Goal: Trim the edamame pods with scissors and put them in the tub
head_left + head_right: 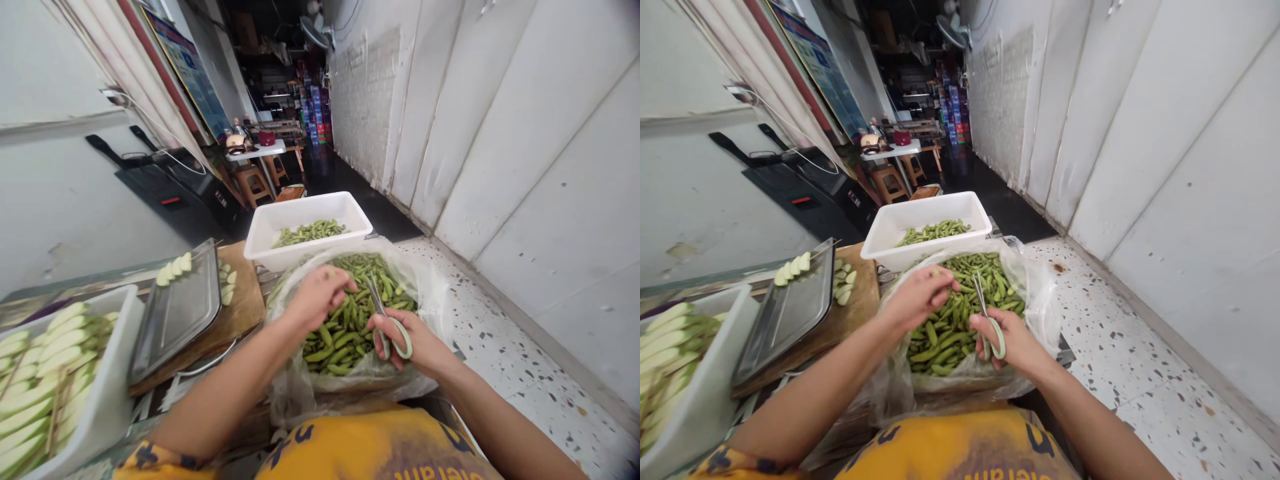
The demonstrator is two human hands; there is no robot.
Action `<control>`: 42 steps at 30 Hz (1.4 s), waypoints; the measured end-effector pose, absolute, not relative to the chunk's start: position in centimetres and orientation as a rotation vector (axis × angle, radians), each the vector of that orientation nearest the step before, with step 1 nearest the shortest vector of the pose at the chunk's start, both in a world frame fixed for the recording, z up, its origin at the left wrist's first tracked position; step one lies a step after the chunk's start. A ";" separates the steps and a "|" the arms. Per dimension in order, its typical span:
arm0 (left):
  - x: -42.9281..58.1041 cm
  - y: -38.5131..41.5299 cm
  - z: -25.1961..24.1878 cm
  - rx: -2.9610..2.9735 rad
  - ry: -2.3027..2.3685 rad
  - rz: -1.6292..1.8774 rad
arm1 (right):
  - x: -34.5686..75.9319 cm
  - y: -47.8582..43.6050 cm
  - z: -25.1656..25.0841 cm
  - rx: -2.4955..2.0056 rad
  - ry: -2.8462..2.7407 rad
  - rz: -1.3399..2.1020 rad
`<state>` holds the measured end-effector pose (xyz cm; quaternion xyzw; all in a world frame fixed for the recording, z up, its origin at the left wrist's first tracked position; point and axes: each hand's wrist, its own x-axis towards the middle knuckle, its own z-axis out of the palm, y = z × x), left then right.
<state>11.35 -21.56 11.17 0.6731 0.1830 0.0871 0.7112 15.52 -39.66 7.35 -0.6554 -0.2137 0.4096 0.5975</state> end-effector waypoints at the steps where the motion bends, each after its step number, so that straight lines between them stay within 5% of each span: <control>1: 12.0 -20.1 12.0 1.563 0.424 0.325 | 15.5 -39.8 7.5 -1.492 -0.496 0.948; 5: 15.5 -13.3 15.6 2.148 0.733 1.086 | 15.3 -40.7 8.0 -1.409 -0.491 0.907; 10: 17.6 -11.7 15.9 2.979 0.627 0.524 | 15.7 -42.4 8.5 -1.351 -0.446 0.853; 17: 17.6 -18.7 10.2 3.131 -0.190 -0.329 | 15.9 -43.2 9.6 -1.321 -0.456 0.840; 26: 15.7 -18.4 10.7 2.772 -0.249 -0.030 | 16.0 -42.1 8.6 -1.431 -0.473 0.895; 31: 12.8 -20.6 11.7 2.302 -0.109 -0.054 | 16.1 -41.6 8.0 -1.581 -0.557 0.932; 42: 11.0 -21.9 11.5 2.226 0.023 -0.033 | 16.4 -41.4 8.3 -1.693 -0.677 0.912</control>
